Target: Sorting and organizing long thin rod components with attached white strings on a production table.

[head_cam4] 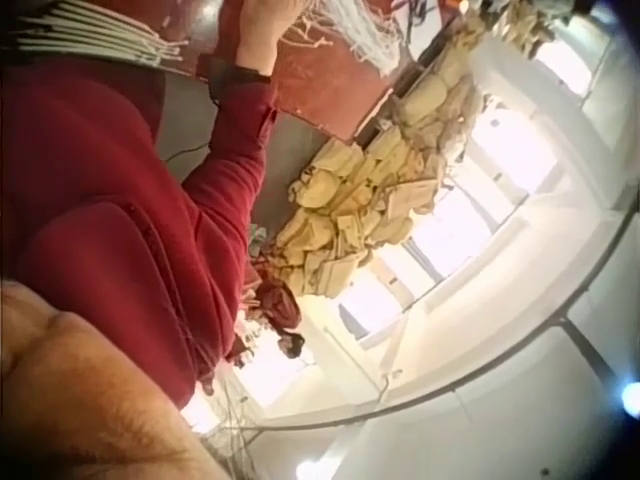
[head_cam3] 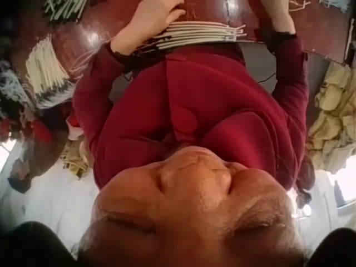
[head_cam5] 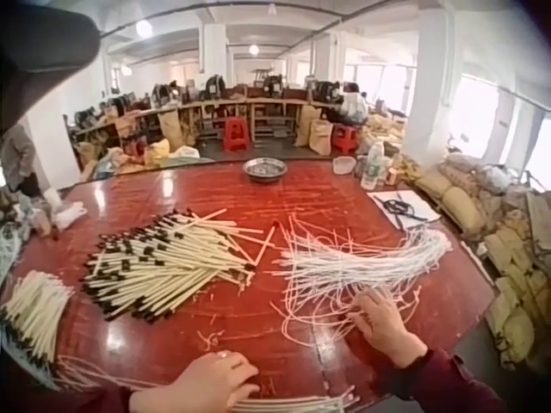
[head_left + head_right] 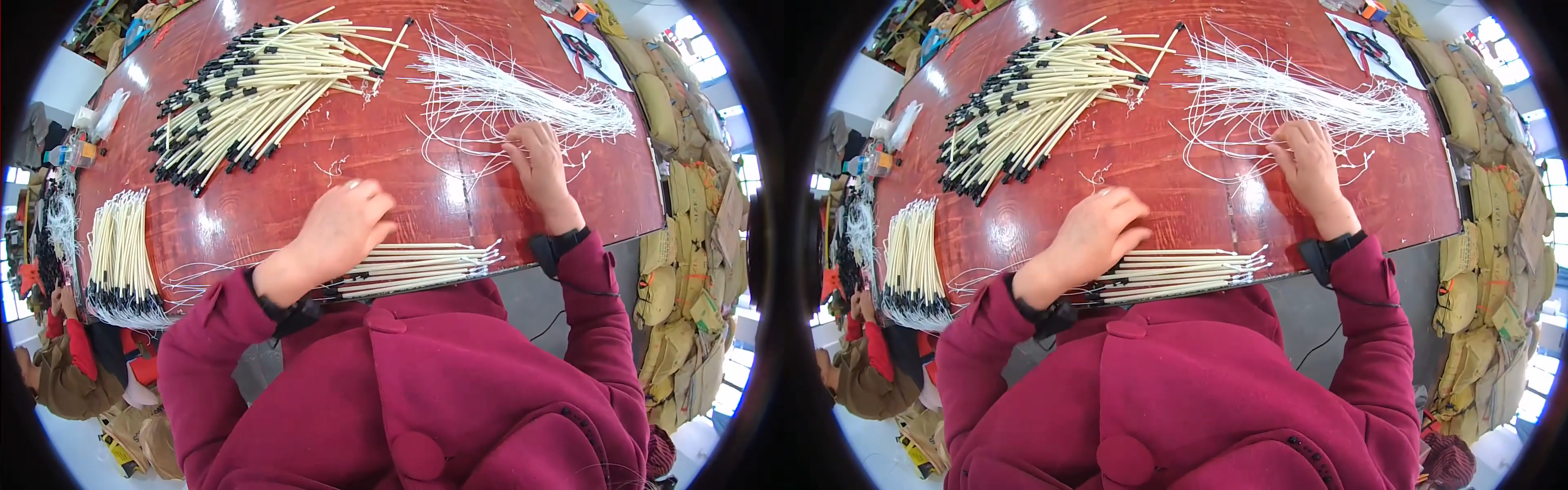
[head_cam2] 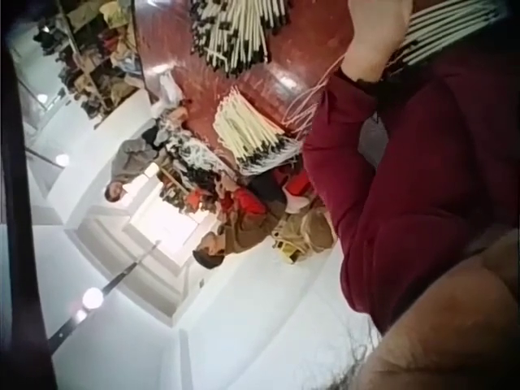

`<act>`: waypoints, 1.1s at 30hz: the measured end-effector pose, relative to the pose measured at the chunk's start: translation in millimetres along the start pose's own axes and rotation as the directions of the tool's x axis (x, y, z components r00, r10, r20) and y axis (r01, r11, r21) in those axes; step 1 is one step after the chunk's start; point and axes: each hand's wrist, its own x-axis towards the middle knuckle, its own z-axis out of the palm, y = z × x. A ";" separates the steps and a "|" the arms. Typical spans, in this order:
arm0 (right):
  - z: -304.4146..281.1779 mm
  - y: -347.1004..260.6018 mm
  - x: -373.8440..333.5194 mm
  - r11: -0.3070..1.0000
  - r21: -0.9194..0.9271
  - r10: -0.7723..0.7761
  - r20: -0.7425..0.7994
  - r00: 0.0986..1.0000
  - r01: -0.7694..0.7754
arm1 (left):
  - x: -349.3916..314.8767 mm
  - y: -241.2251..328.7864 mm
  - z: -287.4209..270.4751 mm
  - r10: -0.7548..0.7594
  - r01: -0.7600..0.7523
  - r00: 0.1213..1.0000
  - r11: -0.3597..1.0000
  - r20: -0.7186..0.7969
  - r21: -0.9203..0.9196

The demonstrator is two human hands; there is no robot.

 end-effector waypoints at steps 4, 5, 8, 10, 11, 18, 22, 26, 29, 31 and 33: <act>-3.3 -23.0 -14.6 0.997 0.062 0.034 -0.008 0.999 -0.034 | 64.5 19.8 34.5 0.065 -0.066 0.998 0.997 -0.016 -0.034; -4.7 -27.6 -18.2 0.996 0.073 0.057 -0.012 0.998 -0.056 | 76.2 27.1 43.0 0.066 -0.067 0.998 0.997 -0.016 -0.032; -11.9 -36.0 -29.0 0.994 0.080 0.079 -0.010 0.997 -0.078 | 101.0 41.3 65.6 -0.077 0.076 0.997 0.996 0.031 0.038; -18.5 -38.9 -36.6 0.994 0.070 0.087 0.008 0.996 -0.087 | 111.6 44.2 81.0 -0.103 0.098 0.993 0.991 0.049 0.089; -20.5 -41.5 -37.4 0.994 0.067 0.086 0.003 0.996 -0.086 | 112.6 43.6 86.6 -0.118 0.111 0.992 0.987 0.055 0.119; -19.4 -59.0 -33.1 0.994 0.098 0.038 0.074 0.996 -0.045 | 33.4 11.8 38.1 -0.036 0.037 0.998 0.999 0.057 -0.021; -20.1 -71.5 -26.8 0.988 0.143 0.049 0.061 0.997 -0.057 | -45.8 -14.4 -18.8 -0.166 0.165 0.984 0.986 0.058 0.028; -3.9 -98.3 -16.0 0.982 0.182 -0.071 0.154 0.985 0.043 | -103.1 -44.7 -35.4 -0.262 0.255 0.963 0.961 0.058 0.108; 11.2 -123.9 -7.8 0.983 0.175 -0.101 0.212 0.972 0.064 | -118.8 -53.1 -38.8 -0.262 0.253 0.964 0.956 0.044 0.150; 17.8 -132.2 -3.9 0.982 0.170 -0.119 0.243 0.963 0.079 | -125.1 -56.9 -40.7 -0.236 0.229 0.971 0.959 0.027 0.168; 23.9 -136.0 2.3 0.980 0.132 -0.183 0.302 0.935 0.149 | -130.3 -60.1 -45.1 -0.241 0.235 0.970 0.956 0.018 0.174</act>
